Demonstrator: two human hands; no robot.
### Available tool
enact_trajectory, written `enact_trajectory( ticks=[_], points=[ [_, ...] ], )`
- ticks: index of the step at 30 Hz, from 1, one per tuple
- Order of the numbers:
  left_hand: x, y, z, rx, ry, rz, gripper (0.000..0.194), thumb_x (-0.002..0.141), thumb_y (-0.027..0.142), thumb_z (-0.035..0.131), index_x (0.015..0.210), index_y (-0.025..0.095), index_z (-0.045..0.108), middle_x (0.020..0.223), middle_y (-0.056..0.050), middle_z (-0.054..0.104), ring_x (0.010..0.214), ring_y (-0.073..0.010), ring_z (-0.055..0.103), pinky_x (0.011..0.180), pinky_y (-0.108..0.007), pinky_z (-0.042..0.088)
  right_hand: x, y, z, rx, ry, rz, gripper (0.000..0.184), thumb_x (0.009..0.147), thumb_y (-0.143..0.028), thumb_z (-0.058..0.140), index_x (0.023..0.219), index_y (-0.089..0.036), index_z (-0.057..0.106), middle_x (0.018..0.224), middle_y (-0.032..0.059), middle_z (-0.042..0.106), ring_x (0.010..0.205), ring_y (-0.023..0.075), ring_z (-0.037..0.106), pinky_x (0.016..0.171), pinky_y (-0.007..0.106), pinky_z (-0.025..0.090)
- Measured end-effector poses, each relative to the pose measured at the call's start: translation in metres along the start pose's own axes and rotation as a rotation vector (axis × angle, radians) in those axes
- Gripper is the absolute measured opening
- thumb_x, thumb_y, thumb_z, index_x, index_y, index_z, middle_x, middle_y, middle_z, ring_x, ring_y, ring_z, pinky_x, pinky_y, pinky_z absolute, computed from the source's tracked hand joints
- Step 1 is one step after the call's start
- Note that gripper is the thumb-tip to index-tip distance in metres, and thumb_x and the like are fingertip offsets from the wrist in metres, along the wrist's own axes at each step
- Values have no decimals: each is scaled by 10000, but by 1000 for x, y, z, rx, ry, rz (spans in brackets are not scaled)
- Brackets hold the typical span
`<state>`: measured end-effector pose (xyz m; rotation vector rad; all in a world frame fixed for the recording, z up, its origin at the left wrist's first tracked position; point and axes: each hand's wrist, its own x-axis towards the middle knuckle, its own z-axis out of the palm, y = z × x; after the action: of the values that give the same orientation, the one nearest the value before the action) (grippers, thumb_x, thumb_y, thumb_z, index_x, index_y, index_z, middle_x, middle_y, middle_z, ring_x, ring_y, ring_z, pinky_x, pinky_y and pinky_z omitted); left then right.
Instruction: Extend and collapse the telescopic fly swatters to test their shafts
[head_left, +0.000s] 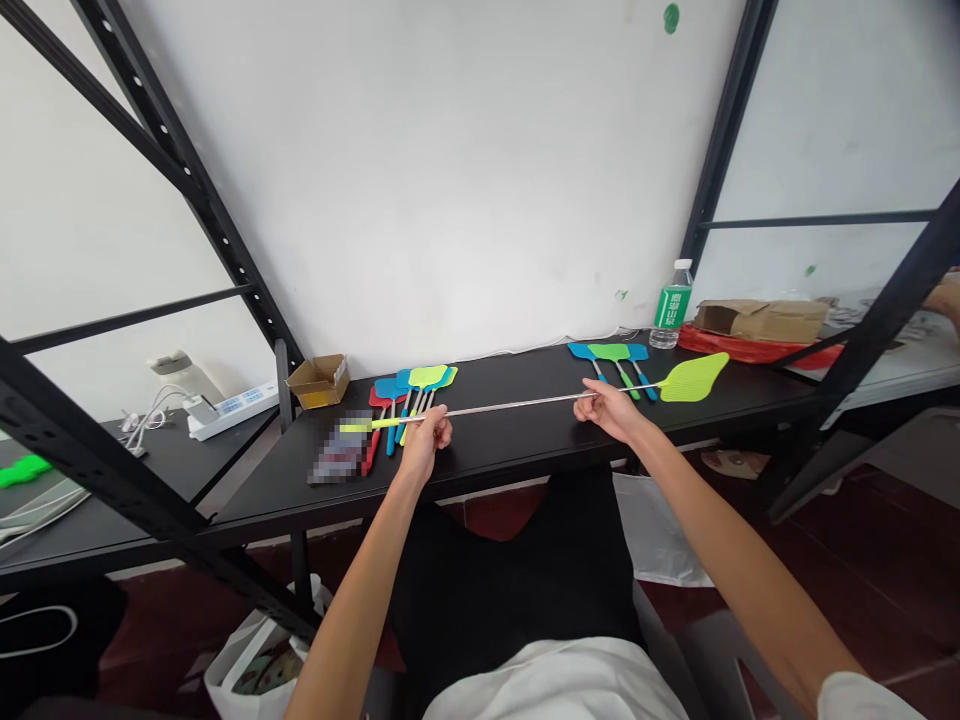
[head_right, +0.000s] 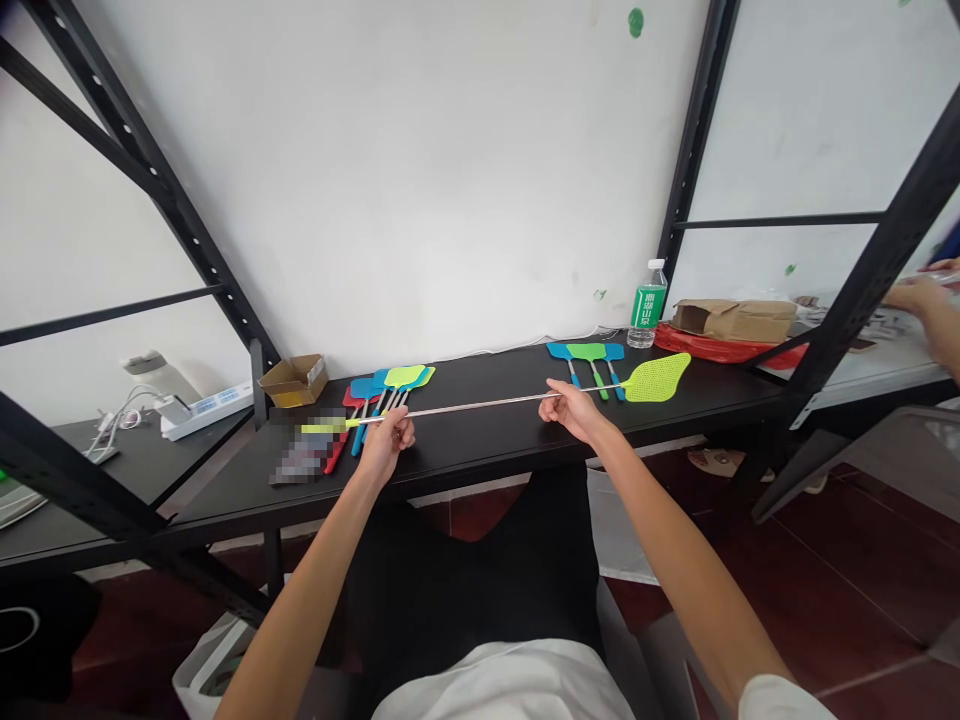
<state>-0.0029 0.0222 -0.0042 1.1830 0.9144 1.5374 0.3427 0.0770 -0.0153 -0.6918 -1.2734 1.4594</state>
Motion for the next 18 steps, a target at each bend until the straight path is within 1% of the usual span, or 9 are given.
enact_trajectory(
  ticks=[4, 8, 13, 18],
  points=[
    [0, -1, -1, 9, -18, 0, 430, 830, 368, 673, 538, 197, 408, 448, 54, 375, 418, -78, 370, 450, -233, 284, 0, 0, 0, -6, 5, 3, 513, 858, -480, 651, 435, -193, 604, 398, 31, 441, 536, 191, 517, 594, 336, 360],
    [1, -3, -2, 14, -24, -9, 463, 842, 382, 670, 526, 201, 384, 446, 60, 347, 415, -78, 361, 458, -240, 290, 0, 1, -2, 1, 8, 8, 504, 859, -475, 651, 443, -194, 609, 399, 29, 438, 542, 194, 521, 601, 336, 362],
    [1, -2, -2, 11, -39, -6, 452, 851, 394, 665, 539, 198, 403, 446, 53, 370, 422, -81, 365, 457, -241, 278, 0, 1, -1, 11, 8, 2, 502, 868, -451, 643, 442, -191, 601, 409, 30, 450, 543, 187, 519, 596, 332, 356],
    [-1, -1, -1, 0, -60, 27, 401, 846, 397, 651, 567, 192, 450, 465, 45, 401, 431, -85, 379, 454, -238, 274, 1, 3, -4, 38, 6, -1, 488, 878, -436, 634, 458, -190, 608, 412, 28, 454, 544, 185, 519, 596, 333, 357]
  ],
)
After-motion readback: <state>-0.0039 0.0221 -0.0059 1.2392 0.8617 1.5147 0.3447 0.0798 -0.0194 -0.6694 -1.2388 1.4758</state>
